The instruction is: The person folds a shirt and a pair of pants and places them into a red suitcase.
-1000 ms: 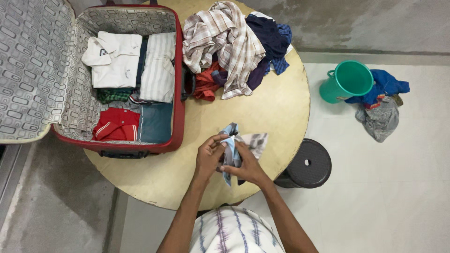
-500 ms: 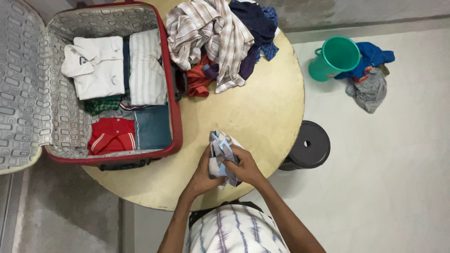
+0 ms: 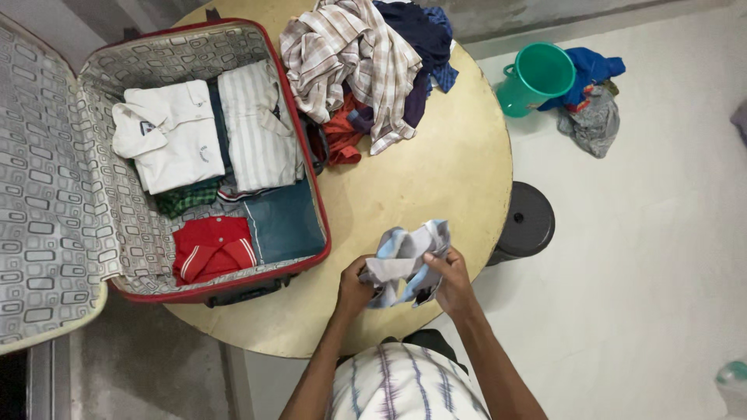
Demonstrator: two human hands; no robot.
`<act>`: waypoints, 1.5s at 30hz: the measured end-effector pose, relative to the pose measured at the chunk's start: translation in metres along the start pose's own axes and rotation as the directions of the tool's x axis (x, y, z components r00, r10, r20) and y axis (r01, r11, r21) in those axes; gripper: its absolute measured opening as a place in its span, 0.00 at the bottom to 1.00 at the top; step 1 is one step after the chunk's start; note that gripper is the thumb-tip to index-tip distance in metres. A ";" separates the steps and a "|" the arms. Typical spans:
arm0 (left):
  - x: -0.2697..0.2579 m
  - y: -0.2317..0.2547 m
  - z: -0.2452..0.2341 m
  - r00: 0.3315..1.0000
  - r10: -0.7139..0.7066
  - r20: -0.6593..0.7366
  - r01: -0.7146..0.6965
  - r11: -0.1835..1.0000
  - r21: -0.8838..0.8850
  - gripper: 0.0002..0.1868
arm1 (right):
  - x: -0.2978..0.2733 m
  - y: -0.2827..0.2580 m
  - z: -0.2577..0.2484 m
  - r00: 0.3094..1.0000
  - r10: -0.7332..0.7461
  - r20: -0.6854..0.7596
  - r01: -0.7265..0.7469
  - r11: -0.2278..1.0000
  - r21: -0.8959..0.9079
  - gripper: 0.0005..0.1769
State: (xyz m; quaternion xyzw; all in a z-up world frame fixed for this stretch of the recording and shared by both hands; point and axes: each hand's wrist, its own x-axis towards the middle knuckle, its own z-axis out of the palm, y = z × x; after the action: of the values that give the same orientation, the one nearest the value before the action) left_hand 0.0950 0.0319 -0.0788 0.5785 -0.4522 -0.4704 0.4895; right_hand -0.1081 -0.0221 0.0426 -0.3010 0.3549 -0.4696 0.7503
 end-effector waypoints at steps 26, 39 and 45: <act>0.033 -0.003 0.014 0.879 -0.477 0.013 0.392 0.708 -0.587 0.22 | 0.063 0.084 -0.050 0.830 0.501 -0.247 -0.484 0.865 0.131 0.23; 0.033 0.045 0.029 0.776 -0.629 -0.043 0.539 0.697 -0.473 0.38 | 0.095 0.121 -0.114 0.674 0.708 -0.211 -0.586 0.686 0.431 0.19; 0.064 0.063 0.035 0.806 -0.591 -0.034 0.454 0.653 -0.606 0.40 | 0.134 0.094 -0.101 0.734 0.659 -0.166 -0.562 0.726 0.398 0.21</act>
State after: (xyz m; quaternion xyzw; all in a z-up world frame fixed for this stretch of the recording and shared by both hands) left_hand 0.0655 -0.0432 -0.0251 0.5604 -0.0431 -0.6347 0.5304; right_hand -0.1032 -0.1216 -0.1222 0.0344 0.4616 -0.2835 0.8398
